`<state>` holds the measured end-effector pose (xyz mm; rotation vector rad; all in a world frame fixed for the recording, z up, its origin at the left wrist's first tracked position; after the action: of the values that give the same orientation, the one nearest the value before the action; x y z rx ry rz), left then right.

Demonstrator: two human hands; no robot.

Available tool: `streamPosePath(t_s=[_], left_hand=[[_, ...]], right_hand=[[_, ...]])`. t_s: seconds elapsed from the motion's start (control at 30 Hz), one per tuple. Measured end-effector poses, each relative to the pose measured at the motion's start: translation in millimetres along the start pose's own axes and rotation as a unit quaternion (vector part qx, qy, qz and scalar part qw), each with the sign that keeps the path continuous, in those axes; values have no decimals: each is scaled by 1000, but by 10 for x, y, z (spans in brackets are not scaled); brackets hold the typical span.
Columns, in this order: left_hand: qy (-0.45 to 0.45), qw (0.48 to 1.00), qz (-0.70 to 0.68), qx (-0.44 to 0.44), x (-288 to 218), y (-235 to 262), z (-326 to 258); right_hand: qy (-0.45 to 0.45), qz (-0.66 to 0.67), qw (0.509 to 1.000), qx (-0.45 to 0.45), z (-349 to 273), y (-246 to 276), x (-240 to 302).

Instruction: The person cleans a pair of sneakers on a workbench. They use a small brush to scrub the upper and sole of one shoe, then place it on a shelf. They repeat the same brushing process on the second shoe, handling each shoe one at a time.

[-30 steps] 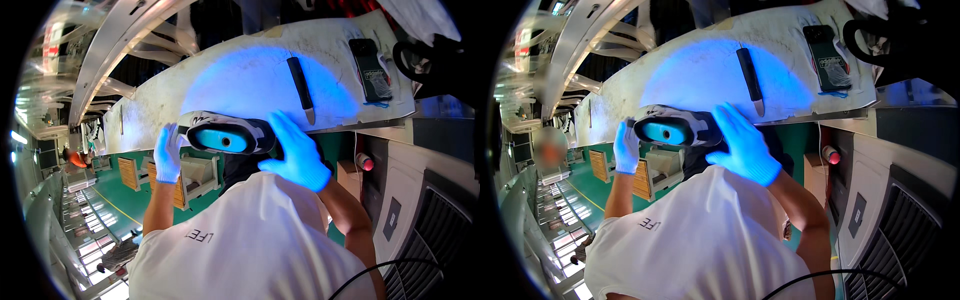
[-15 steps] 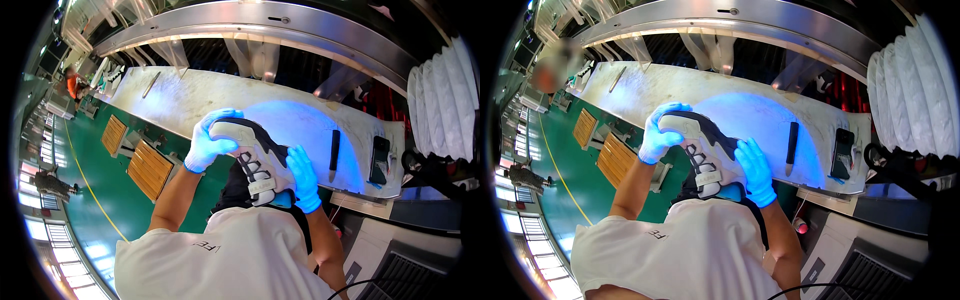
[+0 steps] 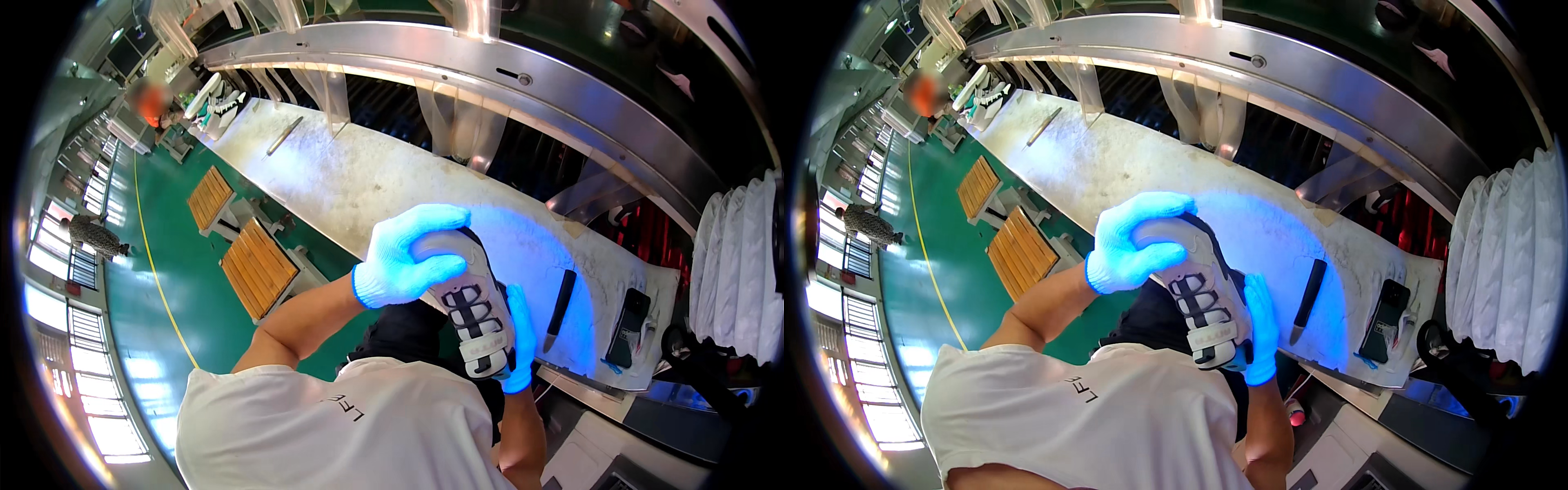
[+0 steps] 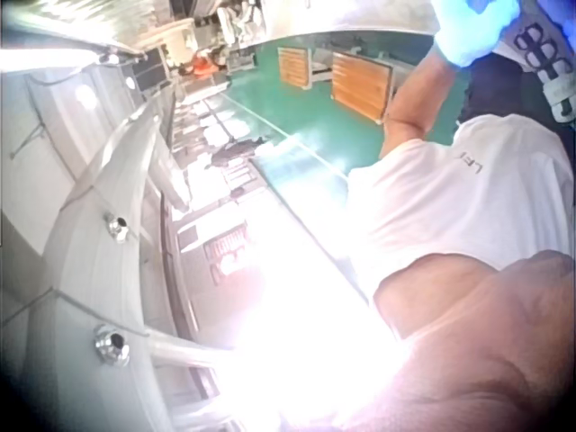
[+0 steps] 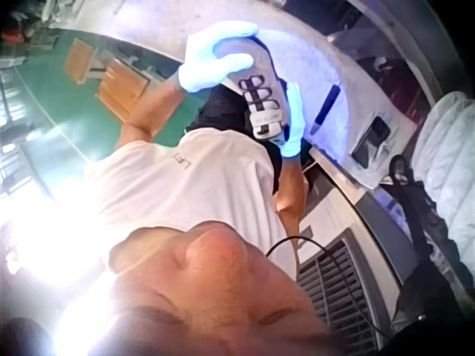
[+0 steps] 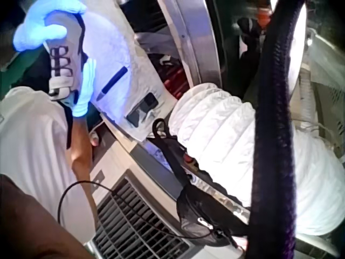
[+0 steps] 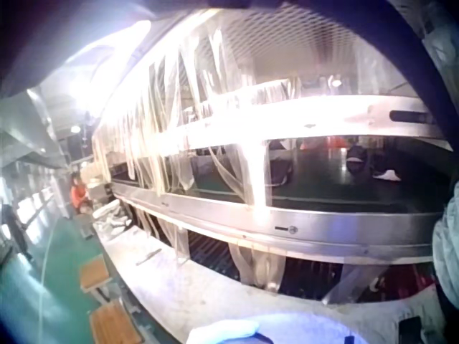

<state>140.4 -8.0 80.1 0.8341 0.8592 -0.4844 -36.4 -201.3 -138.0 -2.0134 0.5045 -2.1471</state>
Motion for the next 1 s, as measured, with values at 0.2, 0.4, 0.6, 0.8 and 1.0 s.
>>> streamPosePath(t_s=[0.2,0.4,0.6,0.8,1.0], left_hand=[[110,983,-138,54,-110,106,26],[53,982,-35,178,26,222,214],[11,908,-416,35,968,290,-164],[262,782,-510,-244,1653,-105,-843],[278,955,-105,-14,1340,132,-631]], right_hand=[[144,-366,919,31,-115,-108,302],[183,-382,899,111,36,-328,915],[44,-95,991,90,298,-193,503],[38,-207,977,18,686,-158,796],[63,-156,985,43,1045,-215,1044]])
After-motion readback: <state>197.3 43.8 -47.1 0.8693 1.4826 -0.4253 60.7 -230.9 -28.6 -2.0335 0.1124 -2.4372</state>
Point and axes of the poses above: each hand's wrist, its own z-axis towards the middle knuckle, its own y-axis out of the back of the hand, x = y × z, the point moved 7 cm from there along z, towards the middle knuckle, and after that the axes turned 14 degrees about x, right-handed, at the moved point
